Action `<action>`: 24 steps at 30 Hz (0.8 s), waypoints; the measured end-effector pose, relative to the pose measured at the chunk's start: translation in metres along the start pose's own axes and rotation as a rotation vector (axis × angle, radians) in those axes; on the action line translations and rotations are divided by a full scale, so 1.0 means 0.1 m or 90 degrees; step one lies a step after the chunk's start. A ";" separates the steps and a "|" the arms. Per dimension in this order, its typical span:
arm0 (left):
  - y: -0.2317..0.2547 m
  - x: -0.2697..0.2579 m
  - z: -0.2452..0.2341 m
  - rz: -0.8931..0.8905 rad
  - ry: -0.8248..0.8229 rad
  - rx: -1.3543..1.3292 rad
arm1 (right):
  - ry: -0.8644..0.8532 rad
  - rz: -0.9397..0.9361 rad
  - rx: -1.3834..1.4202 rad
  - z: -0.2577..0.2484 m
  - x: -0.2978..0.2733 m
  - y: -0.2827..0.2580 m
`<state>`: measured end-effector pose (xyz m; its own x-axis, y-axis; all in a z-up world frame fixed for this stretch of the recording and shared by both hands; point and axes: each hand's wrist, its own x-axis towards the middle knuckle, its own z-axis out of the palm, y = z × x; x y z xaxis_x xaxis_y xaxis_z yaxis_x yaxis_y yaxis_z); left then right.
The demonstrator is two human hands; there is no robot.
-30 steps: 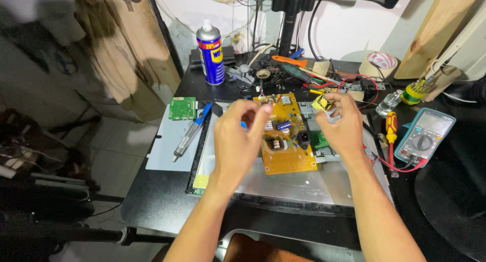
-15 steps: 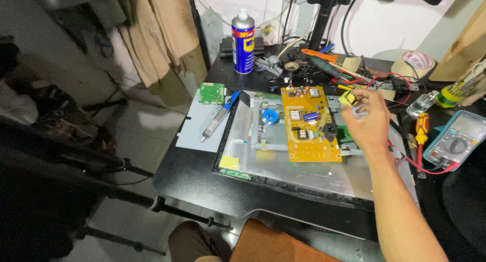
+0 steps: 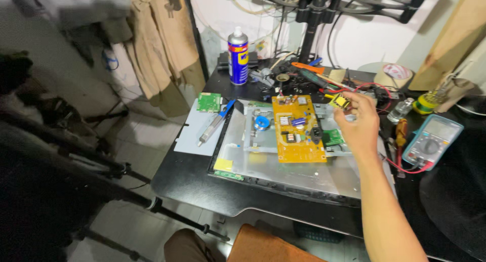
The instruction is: The person tests components on a circuit board using a multimeter and then applies a soldering iron to various points on the back of the board.
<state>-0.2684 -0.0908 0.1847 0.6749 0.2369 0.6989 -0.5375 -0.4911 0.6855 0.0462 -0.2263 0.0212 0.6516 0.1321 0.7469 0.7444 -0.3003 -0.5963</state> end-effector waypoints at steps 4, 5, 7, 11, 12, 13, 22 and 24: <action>-0.08 0.06 0.21 0.046 -0.003 0.006 | 0.001 0.085 0.196 -0.33 -0.07 -0.32; -0.08 0.06 0.28 0.056 -0.005 0.007 | 0.010 0.086 0.186 -0.42 -0.13 -0.41; -0.07 0.11 0.46 0.075 -0.010 0.007 | 0.018 0.115 0.253 -0.65 -0.32 -0.63; -0.28 0.30 0.98 0.122 -0.027 0.041 | 0.014 0.041 0.267 -1.05 -0.59 -0.93; -0.38 0.34 1.10 0.140 -0.041 0.058 | 0.011 0.038 0.243 -1.10 -0.62 -0.97; -0.46 0.35 1.21 0.141 -0.047 0.049 | 0.007 0.035 0.218 -1.16 -0.64 -0.99; -1.42 0.71 1.59 -0.234 -0.162 -0.302 | -0.053 0.221 0.188 -1.46 -0.10 -0.13; -1.74 0.83 1.61 -0.278 -0.206 -0.303 | -0.094 0.250 0.053 -1.44 -0.01 0.26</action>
<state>-0.0372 -0.1206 0.0903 0.9546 0.0314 0.2963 -0.2972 0.0279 0.9544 0.0437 -0.3701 0.0477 0.8974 0.1579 0.4120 0.4407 -0.2781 -0.8535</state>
